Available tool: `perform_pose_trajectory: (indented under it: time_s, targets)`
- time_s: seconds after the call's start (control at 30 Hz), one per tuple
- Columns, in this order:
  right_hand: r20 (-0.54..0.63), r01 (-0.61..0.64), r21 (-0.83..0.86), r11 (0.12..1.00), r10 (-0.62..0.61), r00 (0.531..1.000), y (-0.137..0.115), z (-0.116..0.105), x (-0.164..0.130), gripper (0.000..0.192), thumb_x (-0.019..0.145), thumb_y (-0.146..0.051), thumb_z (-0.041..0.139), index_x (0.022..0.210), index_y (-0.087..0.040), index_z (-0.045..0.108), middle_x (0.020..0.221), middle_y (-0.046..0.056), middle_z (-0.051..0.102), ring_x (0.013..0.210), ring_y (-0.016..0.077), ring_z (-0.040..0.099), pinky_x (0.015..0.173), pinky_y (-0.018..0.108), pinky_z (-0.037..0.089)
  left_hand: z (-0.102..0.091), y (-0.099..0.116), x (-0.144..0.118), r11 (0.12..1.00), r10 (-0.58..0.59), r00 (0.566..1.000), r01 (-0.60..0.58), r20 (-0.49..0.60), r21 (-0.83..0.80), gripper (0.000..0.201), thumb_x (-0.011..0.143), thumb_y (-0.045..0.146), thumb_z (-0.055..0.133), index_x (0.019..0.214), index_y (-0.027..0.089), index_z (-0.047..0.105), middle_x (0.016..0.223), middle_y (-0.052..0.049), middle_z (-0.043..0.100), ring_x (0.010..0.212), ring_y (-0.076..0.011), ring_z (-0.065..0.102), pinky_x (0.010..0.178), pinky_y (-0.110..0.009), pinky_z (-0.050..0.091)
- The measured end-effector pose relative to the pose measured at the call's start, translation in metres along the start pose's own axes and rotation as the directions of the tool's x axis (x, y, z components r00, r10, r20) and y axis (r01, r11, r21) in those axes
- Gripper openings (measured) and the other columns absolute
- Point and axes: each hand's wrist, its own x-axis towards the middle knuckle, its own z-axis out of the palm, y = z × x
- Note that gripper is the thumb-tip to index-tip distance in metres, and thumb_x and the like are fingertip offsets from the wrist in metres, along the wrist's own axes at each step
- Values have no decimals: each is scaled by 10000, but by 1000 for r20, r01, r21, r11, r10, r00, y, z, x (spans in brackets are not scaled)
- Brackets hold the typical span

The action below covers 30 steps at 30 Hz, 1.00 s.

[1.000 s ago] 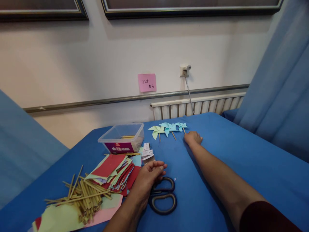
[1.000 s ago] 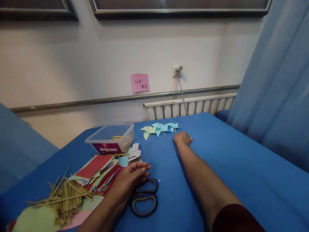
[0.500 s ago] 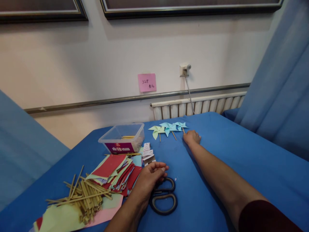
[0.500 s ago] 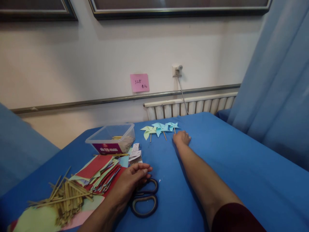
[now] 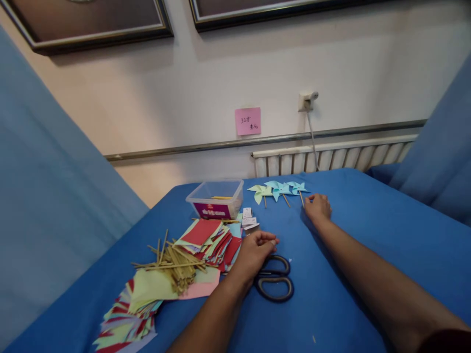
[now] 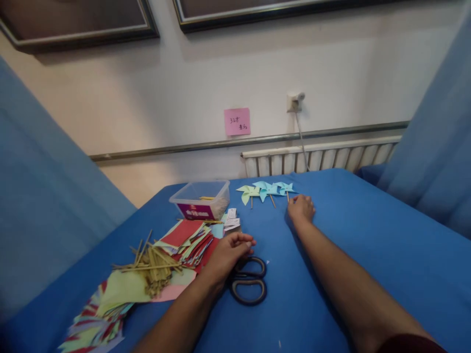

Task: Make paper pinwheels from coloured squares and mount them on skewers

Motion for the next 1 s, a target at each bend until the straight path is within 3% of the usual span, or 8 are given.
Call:
perform_pose_trajectory:
  time_s: [0.2, 0.27, 0.43, 0.5, 0.57, 0.7, 0.8, 1.0]
  targets:
    - [40, 266, 215, 940, -281, 959, -25, -7, -92, 188, 839, -257, 533, 999, -219, 624, 1308, 86, 545, 1181, 222, 523, 947, 314, 419, -8, 6, -2, 932, 293, 953, -267, -77, 245, 117, 714, 274, 684, 787, 183, 697, 716, -48, 679, 627, -157, 590, 589, -247, 423]
    - [42, 369, 474, 799, -439, 897, -34, -10, -132, 145, 816, -267, 554, 936, -221, 622, 1280, 92, 552, 1139, 233, 548, 931, 342, 436, -18, 17, -4, 872, 391, 911, -321, -134, 369, 116, 736, 283, 664, 812, 208, 709, 740, -45, 689, 644, -170, 594, 619, -258, 421]
    - [71, 357, 694, 626, -552, 831, -44, -27, -191, 73, 811, -247, 551, 833, -233, 619, 1200, 82, 586, 1118, 240, 569, 974, 391, 414, -67, 40, -7, 634, 620, 703, -188, -347, 751, 144, 709, 241, 669, 843, 230, 721, 909, -114, 710, 912, -281, 617, 835, -346, 392]
    - [59, 377, 700, 607, -575, 816, -41, -29, -189, 81, 813, -239, 544, 831, -232, 622, 1179, 79, 601, 1117, 236, 570, 987, 399, 406, -88, 42, -4, 621, 610, 673, -77, -419, 780, 214, 685, 296, 698, 887, 226, 718, 961, -150, 705, 1009, -332, 598, 881, -386, 375]
    - [50, 391, 700, 598, -587, 808, -36, -25, -179, 88, 802, -237, 545, 823, -227, 629, 1145, 78, 620, 1100, 232, 577, 971, 398, 418, -103, 40, 0, 625, 514, 712, 72, -479, 777, 296, 648, 361, 732, 904, 213, 709, 973, -174, 702, 1022, -361, 597, 866, -407, 383]
    - [142, 206, 773, 599, -482, 865, -25, -6, -153, 119, 750, -307, 577, 763, -202, 630, 1007, 76, 664, 881, 205, 630, 808, 345, 490, -112, 37, 7, 393, 294, 830, 347, -474, 852, 238, 769, 383, 584, 909, 225, 695, 1004, -156, 710, 988, -349, 622, 779, -409, 421]
    - [268, 34, 782, 622, -384, 884, -20, 7, -143, 170, 705, -336, 605, 796, -197, 641, 814, 40, 681, 674, 171, 599, 654, 302, 479, -112, 39, 9, 304, 231, 850, 400, -474, 865, 262, 797, 430, 536, 899, 245, 691, 1018, -126, 717, 968, -321, 637, 744, -383, 435]
    - [362, -65, 780, 622, -364, 858, -21, 14, -144, 164, 672, -332, 598, 753, -194, 632, 610, 6, 633, 580, 165, 592, 580, 284, 454, -116, 40, 10, 247, 249, 859, 391, -448, 887, 292, 803, 451, 512, 903, 244, 691, 1020, -127, 723, 945, -321, 650, 709, -373, 443]
